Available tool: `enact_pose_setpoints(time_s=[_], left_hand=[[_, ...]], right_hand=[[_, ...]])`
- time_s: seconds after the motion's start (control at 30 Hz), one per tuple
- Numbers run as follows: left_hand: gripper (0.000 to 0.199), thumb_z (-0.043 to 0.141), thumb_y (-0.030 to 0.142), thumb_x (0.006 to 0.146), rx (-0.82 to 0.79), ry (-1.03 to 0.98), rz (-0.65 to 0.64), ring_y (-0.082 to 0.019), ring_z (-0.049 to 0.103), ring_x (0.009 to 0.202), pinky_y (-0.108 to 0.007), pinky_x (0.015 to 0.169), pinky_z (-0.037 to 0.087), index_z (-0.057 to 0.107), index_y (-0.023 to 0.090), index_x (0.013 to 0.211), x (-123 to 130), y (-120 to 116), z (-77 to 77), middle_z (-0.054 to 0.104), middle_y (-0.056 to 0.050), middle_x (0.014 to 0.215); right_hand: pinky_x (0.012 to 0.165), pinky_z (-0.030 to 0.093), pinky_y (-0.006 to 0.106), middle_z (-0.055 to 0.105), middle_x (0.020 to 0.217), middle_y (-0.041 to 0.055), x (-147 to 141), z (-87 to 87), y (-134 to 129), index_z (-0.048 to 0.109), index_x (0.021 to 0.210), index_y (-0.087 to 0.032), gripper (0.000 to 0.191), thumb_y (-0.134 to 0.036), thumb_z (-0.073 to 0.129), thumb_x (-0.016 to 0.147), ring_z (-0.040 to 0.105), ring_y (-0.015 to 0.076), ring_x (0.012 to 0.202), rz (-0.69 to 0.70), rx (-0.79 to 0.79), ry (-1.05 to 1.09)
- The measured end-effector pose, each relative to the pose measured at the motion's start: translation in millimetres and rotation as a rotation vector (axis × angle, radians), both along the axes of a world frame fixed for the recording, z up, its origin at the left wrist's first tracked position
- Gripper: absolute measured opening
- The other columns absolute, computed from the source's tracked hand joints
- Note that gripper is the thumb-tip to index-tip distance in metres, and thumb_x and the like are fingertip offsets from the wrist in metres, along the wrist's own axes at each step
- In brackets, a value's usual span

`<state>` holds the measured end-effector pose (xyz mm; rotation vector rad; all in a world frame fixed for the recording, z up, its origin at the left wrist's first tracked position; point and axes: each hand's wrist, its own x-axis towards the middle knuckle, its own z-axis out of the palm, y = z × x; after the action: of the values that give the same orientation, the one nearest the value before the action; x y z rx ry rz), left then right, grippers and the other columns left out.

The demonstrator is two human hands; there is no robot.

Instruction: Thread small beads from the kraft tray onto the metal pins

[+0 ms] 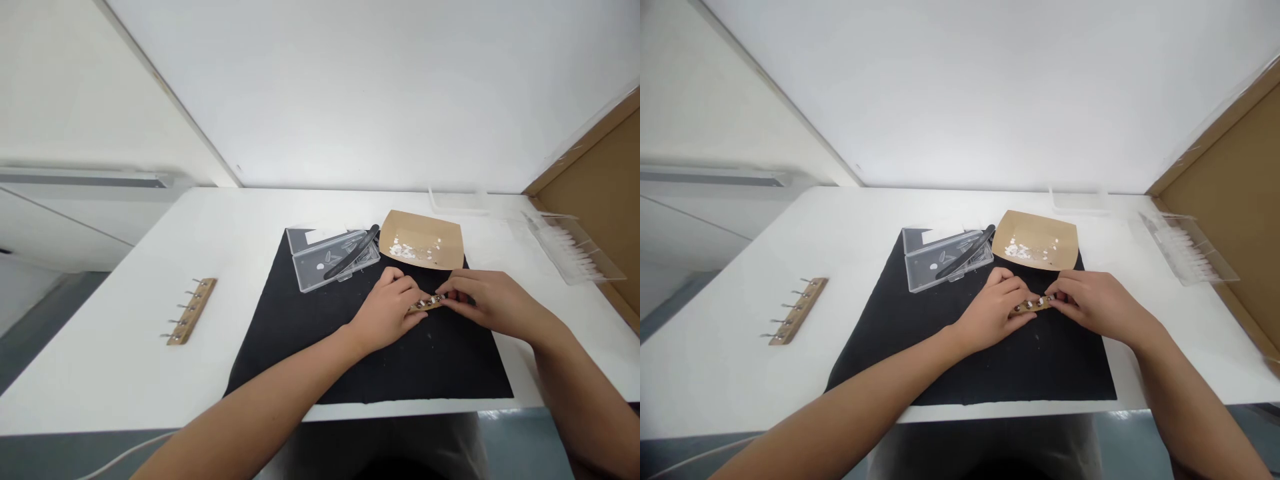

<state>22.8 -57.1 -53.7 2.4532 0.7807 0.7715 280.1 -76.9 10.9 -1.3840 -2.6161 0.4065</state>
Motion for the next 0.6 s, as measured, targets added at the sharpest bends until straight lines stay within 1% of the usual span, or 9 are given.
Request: enact_pose_setpoints(time_s=[0.2,0.4,0.6], left_hand=[[0.027,0.077,0.031,0.095,0.005,0.012,0.006,-0.028,0.049,0.11,-0.042,0.1,0.046,0.074,0.02,0.119,0.0,-0.1,-0.9,0.069,-0.008,0.105],[0.026,0.075,0.031,0.096,0.012,0.006,0.001,-0.028,0.048,0.109,-0.042,0.1,0.046,0.073,0.019,0.119,-0.3,0.0,-1.6,0.07,-0.008,0.105],[0.023,0.076,0.032,0.096,0.014,0.022,0.024,-0.028,0.05,0.109,-0.044,0.099,0.046,0.073,0.02,0.115,-0.3,-1.5,-0.3,0.07,-0.008,0.105]], right_hand=[[0.067,0.047,0.029,0.073,0.092,0.0002,1.9,-1.3,1.5,0.072,0.111,-0.029,0.017,-0.034,0.059,0.104,0.068,0.0158,0.078,-0.012,-0.016,-0.005],[0.068,0.048,0.028,0.074,0.093,-0.0001,4.5,-1.3,3.3,0.073,0.112,-0.031,0.016,-0.036,0.06,0.104,0.068,0.0158,0.078,0.006,-0.065,0.026],[0.067,0.049,0.028,0.074,0.09,0.0007,4.4,0.7,3.8,0.074,0.111,-0.03,0.018,-0.037,0.06,0.103,0.069,0.0169,0.077,-0.008,-0.072,0.044]])
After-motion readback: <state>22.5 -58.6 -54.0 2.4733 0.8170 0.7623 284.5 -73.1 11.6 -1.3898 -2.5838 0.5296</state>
